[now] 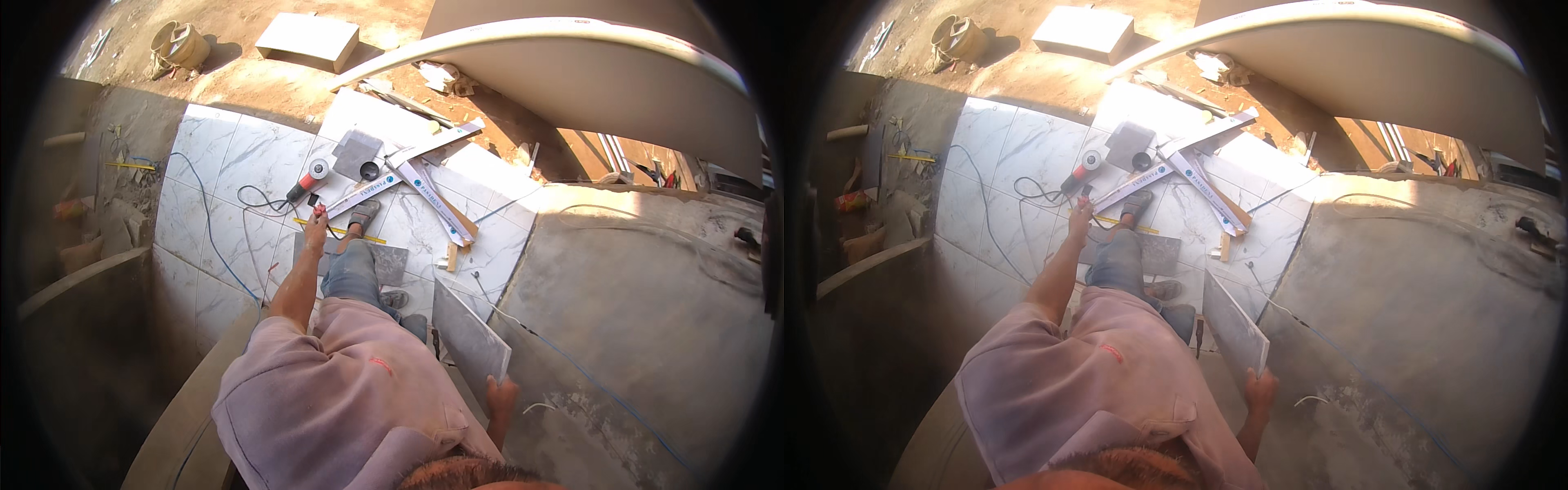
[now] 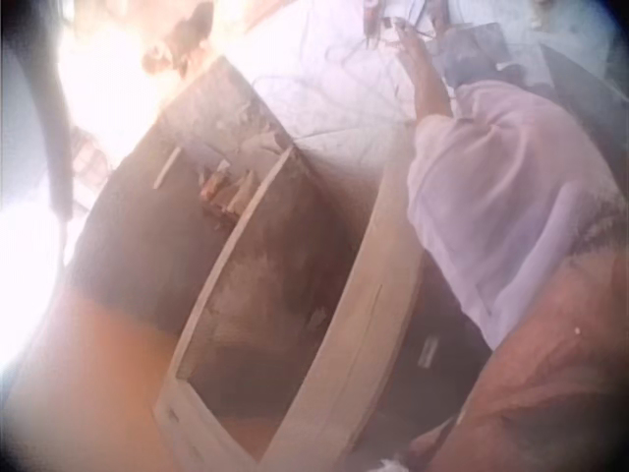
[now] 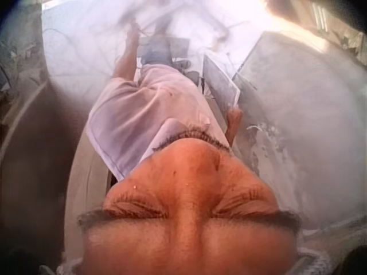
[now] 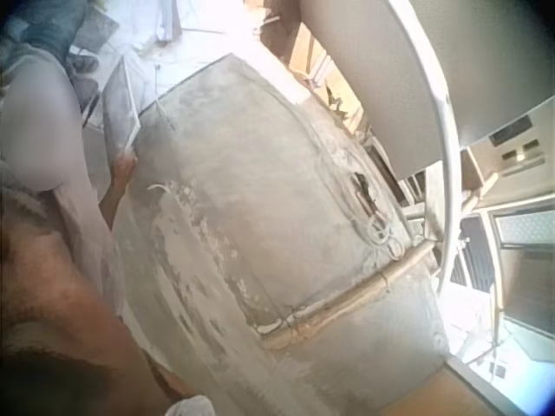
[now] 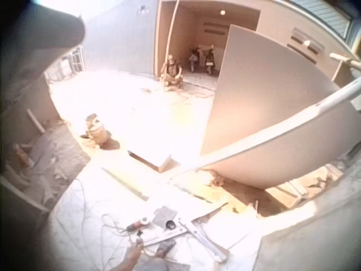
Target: The person measures a large grey tile using a tape measure and marks it with a pencil, then plugs in an angle grinder and uses it to cut along the marked line.
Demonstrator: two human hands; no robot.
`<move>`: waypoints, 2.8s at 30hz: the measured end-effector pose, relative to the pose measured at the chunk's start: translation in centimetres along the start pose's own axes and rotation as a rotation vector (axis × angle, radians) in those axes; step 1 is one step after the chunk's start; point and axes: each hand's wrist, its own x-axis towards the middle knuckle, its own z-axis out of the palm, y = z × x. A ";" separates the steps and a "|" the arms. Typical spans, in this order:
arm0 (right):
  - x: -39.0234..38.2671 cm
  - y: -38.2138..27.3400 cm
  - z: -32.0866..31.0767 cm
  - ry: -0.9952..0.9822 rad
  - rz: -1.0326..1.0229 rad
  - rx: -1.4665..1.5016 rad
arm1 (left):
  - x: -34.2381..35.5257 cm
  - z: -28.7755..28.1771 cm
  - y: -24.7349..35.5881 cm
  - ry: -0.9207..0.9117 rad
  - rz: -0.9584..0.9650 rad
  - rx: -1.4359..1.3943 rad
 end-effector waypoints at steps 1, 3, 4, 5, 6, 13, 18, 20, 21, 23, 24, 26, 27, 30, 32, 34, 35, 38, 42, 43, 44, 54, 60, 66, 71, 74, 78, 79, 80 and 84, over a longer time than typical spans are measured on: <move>0.5 -1.6 -0.8 0.016 -0.027 0.036 | 0.9 0.7 0.7 -0.032 0.024 0.079; 1.2 -3.4 -1.9 0.036 -0.016 0.061 | 1.4 3.6 2.5 -0.098 0.026 0.164; 2.2 -3.5 -2.4 0.059 -0.011 0.058 | 1.3 5.7 3.9 -0.164 0.009 0.201; 3.0 -4.2 -2.2 0.070 -0.018 0.062 | 1.4 6.2 5.1 -0.215 -0.005 0.245; 3.6 -5.1 -2.5 0.068 -0.008 0.058 | 1.5 6.6 5.7 -0.222 -0.013 0.247; 11.7 -10.4 -2.6 0.092 -0.191 -0.003 | 2.0 7.3 9.1 -0.526 0.159 0.618; 18.5 -13.2 -3.6 0.013 -0.353 -0.181 | 1.8 9.2 9.1 -0.434 0.324 0.640; 21.9 -13.6 -4.0 -0.015 -0.452 -0.139 | 0.5 10.6 9.3 -0.367 0.326 0.652; 24.4 -13.0 -3.4 -0.058 -0.526 -0.247 | 0.0 10.1 9.6 -0.359 0.304 0.685; 26.9 -14.8 -3.7 -0.141 -0.623 -0.257 | -1.5 9.7 9.6 -0.307 0.261 0.699; 28.0 -15.7 -4.7 -0.172 -0.640 -0.254 | -2.8 11.3 11.0 -0.310 0.301 0.696; 28.2 -18.0 -6.1 -0.182 -0.693 -0.299 | -5.3 12.4 11.8 -0.286 0.310 0.677; 28.7 -18.9 -6.8 -0.175 -0.725 -0.314 | -5.9 12.9 12.3 -0.270 0.285 0.629; 31.2 -17.9 -6.9 -0.211 -0.894 -0.204 | -6.2 13.4 11.5 -0.167 0.285 0.601; 30.1 -19.2 -8.3 -0.179 -0.895 -0.266 | -5.7 13.5 10.5 0.071 0.364 0.433; 28.8 -20.0 -9.1 -0.158 -0.898 -0.328 | -4.5 11.1 8.6 0.175 0.228 0.367; 29.1 -20.3 -9.3 -0.150 -0.880 -0.365 | -3.8 10.0 9.1 0.251 0.191 0.307; 30.6 -21.2 -9.4 -0.164 -0.871 -0.425 | -2.8 5.4 10.4 0.402 0.157 0.225; 31.3 -23.5 -8.4 -0.247 -0.928 -0.433 | -3.6 -0.9 8.6 0.654 0.203 0.086; 31.3 -24.3 -8.0 -0.260 -0.939 -0.440 | -3.9 -1.6 8.4 0.666 0.201 0.070; 30.9 -25.0 -7.7 -0.272 -0.948 -0.445 | -4.2 -2.8 8.4 0.707 0.205 -0.105; 21.5 -39.2 -2.2 -0.271 -1.072 -0.528 | -6.7 -29.1 12.2 0.763 0.397 -0.843; 9.4 -51.8 3.5 -0.267 -1.028 -0.497 | -7.5 -53.3 16.1 0.760 0.425 -1.040; -3.1 -64.3 7.2 -0.133 -0.895 -0.512 | -10.3 -75.7 23.6 0.644 0.690 -1.024; -8.2 -75.8 10.1 -0.139 -1.045 -0.223 | -12.1 -87.0 24.3 0.764 0.757 -0.975; -11.0 -83.1 12.0 -0.137 -0.964 -0.134 | -11.1 -90.0 23.9 0.763 0.780 -1.004; -11.2 -90.4 17.0 -0.210 -0.977 0.092 | -11.0 -92.7 23.2 0.848 0.856 -1.040; -11.6 -93.0 17.5 -0.139 -0.981 -0.027 | -10.6 -93.5 23.4 0.914 0.883 -1.054; -12.3 -96.1 18.1 -0.067 -0.989 -0.145 | -10.7 -95.1 24.3 0.948 0.885 -1.041; -9.8 -106.1 22.8 -0.109 -1.069 -0.146 | -10.6 -99.7 26.3 1.156 0.965 -0.994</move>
